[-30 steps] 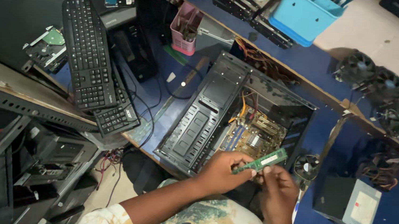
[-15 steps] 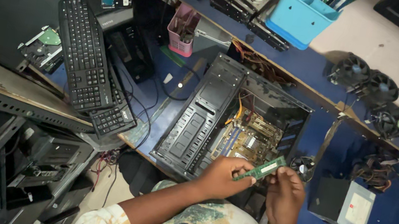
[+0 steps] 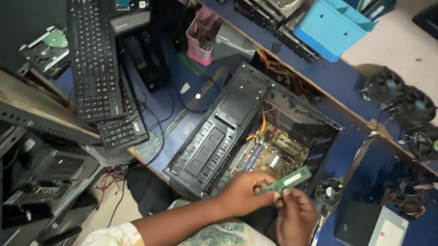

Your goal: The person removes a CPU cooler from a desktop motherboard, inspects it, and sets it aside. They then remove a RAM stick, inspect it, and place it in a container. Finally, they use a screwdriver to loosen screws on the motherboard.

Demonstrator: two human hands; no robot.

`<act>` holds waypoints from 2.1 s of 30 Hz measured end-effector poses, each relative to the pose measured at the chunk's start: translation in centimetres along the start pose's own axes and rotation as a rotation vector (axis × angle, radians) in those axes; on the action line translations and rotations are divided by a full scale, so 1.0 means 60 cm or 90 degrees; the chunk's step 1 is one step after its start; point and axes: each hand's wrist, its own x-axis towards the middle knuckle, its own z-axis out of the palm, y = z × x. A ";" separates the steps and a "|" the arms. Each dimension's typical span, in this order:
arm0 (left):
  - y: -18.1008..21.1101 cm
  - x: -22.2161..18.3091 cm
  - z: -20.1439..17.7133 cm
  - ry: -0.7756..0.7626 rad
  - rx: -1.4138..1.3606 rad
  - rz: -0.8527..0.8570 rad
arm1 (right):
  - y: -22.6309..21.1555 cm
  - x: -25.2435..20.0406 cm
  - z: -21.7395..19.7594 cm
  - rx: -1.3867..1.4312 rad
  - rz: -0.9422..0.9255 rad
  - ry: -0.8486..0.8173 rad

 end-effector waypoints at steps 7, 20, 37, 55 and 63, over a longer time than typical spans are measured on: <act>0.030 0.032 -0.041 -0.043 0.268 0.003 | 0.011 0.014 -0.019 0.013 -0.024 0.028; -0.126 0.388 -0.593 0.440 0.273 -0.207 | 0.078 -0.034 -0.139 -0.398 -0.160 0.102; -0.200 0.433 -0.652 0.683 0.304 -0.220 | 0.036 -0.036 -0.063 -0.592 -0.244 0.141; -0.133 0.287 -0.508 0.715 0.199 0.092 | 0.046 -0.024 -0.073 -0.580 -0.257 0.141; -0.115 0.252 -0.467 0.663 0.031 0.201 | 0.038 -0.025 -0.056 -0.557 -0.293 0.116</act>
